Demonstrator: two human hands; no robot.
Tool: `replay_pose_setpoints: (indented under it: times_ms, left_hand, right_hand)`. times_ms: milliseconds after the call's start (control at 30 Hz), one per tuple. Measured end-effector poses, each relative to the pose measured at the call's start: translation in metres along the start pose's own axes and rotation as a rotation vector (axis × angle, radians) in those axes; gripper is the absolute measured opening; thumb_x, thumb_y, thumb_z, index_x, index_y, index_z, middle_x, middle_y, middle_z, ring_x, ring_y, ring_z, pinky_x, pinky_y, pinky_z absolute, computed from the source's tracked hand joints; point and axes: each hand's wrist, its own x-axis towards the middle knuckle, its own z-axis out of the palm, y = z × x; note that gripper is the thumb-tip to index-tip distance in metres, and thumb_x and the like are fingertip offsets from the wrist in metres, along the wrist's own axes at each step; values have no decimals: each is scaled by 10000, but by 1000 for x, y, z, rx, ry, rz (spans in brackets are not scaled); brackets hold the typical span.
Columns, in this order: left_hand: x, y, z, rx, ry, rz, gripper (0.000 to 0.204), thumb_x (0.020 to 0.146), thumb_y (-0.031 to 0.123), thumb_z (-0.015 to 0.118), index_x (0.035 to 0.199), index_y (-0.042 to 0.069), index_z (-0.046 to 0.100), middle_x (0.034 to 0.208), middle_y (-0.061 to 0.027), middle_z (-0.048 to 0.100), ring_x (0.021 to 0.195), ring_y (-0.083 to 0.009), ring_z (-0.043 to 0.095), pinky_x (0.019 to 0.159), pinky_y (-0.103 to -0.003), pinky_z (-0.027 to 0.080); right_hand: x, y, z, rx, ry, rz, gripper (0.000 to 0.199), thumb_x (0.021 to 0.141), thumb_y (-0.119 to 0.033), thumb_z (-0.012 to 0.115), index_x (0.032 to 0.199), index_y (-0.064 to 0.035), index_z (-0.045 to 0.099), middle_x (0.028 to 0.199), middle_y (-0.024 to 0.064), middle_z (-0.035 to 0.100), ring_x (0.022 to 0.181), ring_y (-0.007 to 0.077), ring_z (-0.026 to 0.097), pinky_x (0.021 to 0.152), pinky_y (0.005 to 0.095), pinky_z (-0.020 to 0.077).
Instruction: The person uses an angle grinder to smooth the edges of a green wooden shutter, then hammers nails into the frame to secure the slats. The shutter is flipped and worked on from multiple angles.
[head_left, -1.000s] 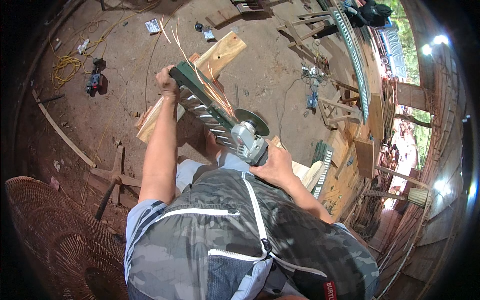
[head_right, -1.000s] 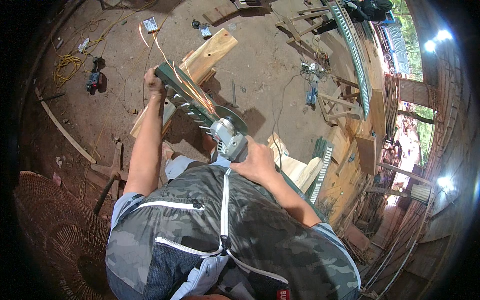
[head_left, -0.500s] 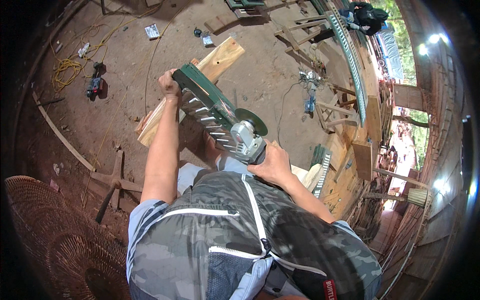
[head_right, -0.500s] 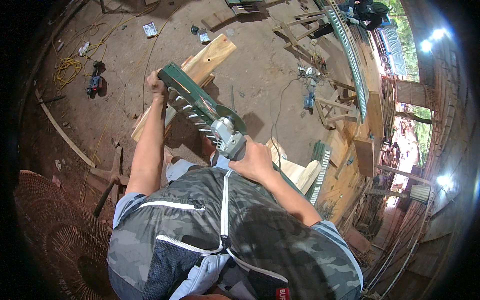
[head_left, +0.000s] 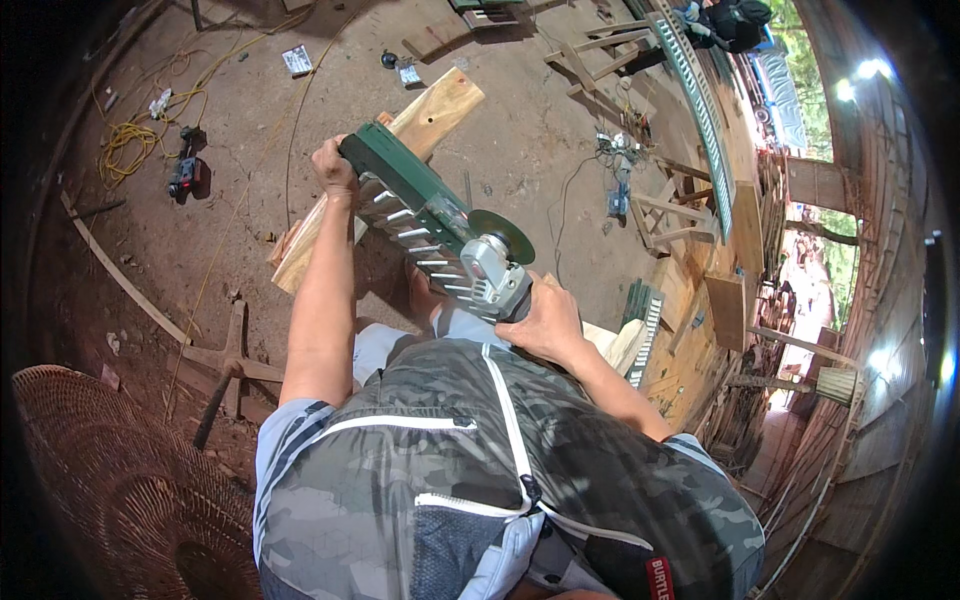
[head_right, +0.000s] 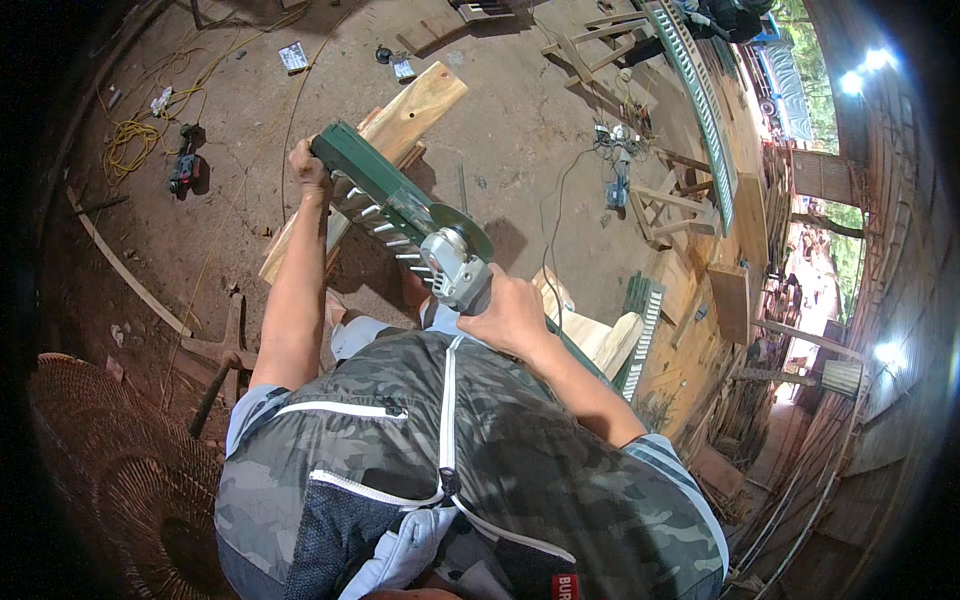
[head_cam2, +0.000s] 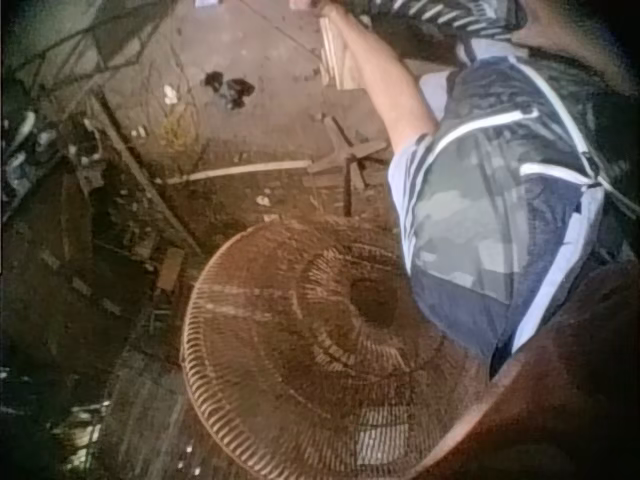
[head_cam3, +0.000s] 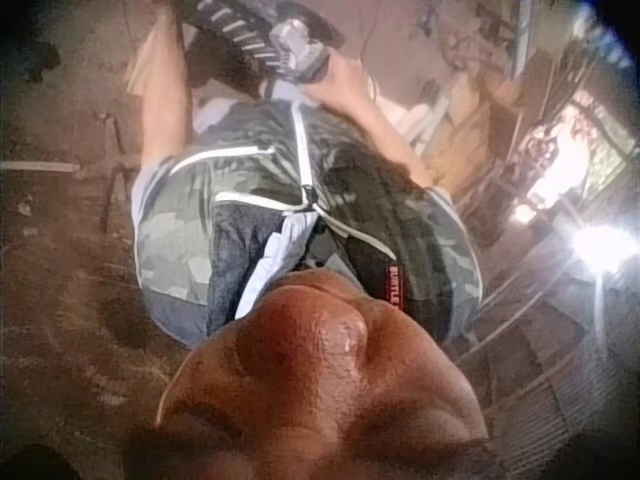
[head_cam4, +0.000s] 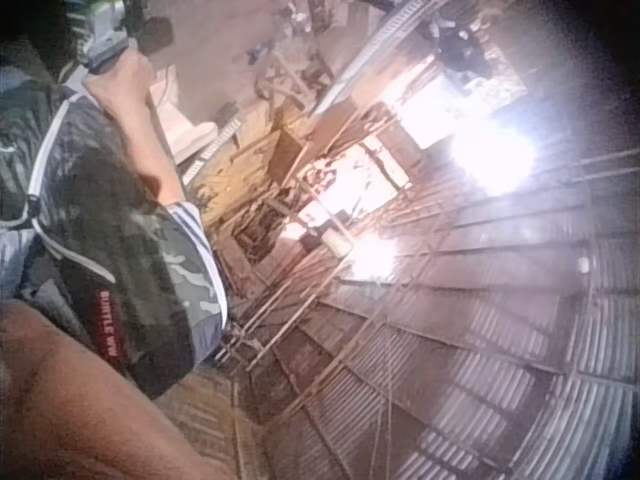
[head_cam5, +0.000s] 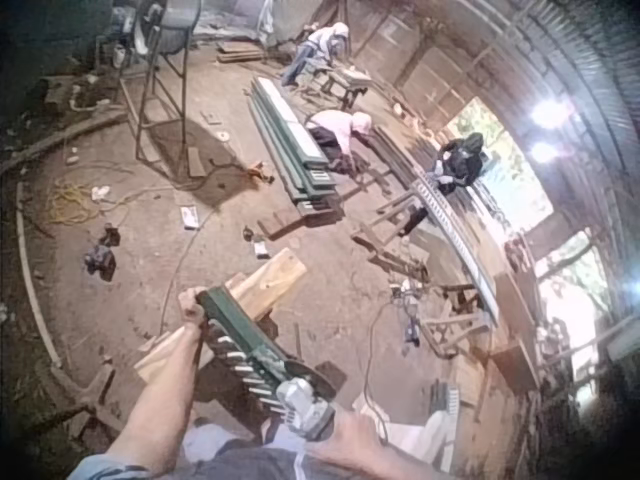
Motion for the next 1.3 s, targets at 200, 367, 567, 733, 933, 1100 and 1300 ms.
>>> replay_pose_setpoints:
  times_ms: [200, 367, 567, 733, 933, 1100, 1300]
  left_hand:
    - [-4, -9, 1, 37, 3, -16, 99, 875, 8, 606, 803, 49, 660, 793, -179, 751, 687, -338, 744, 589, -410, 549]
    - [-2, -5, 1, 54, -13, -39, 95, 881, 11, 612, 813, 48, 666, 788, -170, 752, 687, -338, 744, 596, -410, 558]
    - [0, -3, -1, 55, -9, -20, 80, 876, 19, 628, 830, 63, 677, 784, -163, 750, 688, -347, 740, 594, -417, 556]
    - [-3, -13, 2, 55, -34, 7, 90, 873, 10, 625, 824, 68, 672, 786, -156, 752, 684, -343, 739, 584, -421, 549]
    - [-8, -19, 7, -77, -22, -147, 108, 863, -14, 619, 796, 67, 645, 789, -152, 755, 675, -339, 737, 576, -416, 547]
    - [0, -8, 1, -32, 9, -7, 111, 867, -12, 615, 787, 61, 640, 775, -155, 750, 669, -334, 737, 576, -407, 551]
    - [1, -5, -3, 15, -11, -13, 102, 873, -3, 614, 812, 55, 672, 765, -155, 747, 675, -327, 743, 585, -402, 557]
  right_hand:
    - [0, -2, 0, 27, -6, 3, 572, 651, -323, 846, 1048, 42, 655, 831, 289, 717, 853, 476, 723, 792, 519, 581]
    - [0, -3, -1, 13, 10, 2, 582, 657, -337, 853, 1049, 46, 658, 839, 291, 719, 854, 476, 724, 784, 517, 579]
    - [0, -6, -2, 1, 16, -7, 574, 659, -339, 861, 1036, 46, 664, 834, 286, 720, 850, 470, 730, 778, 509, 579]
    - [0, -4, -1, 13, 18, -22, 563, 655, -331, 859, 1029, 42, 665, 838, 279, 723, 851, 460, 736, 783, 502, 581]
    - [0, -8, -1, 2, 6, -6, 559, 652, -325, 853, 1031, 41, 667, 846, 280, 724, 855, 461, 734, 795, 503, 580]
    - [-2, -8, -1, 7, 19, -13, 559, 648, -320, 851, 1037, 36, 668, 848, 282, 724, 857, 465, 730, 797, 508, 578]
    - [-2, -9, 1, 5, 29, -16, 559, 650, -314, 844, 1048, 35, 666, 835, 278, 722, 851, 471, 726, 793, 514, 576]
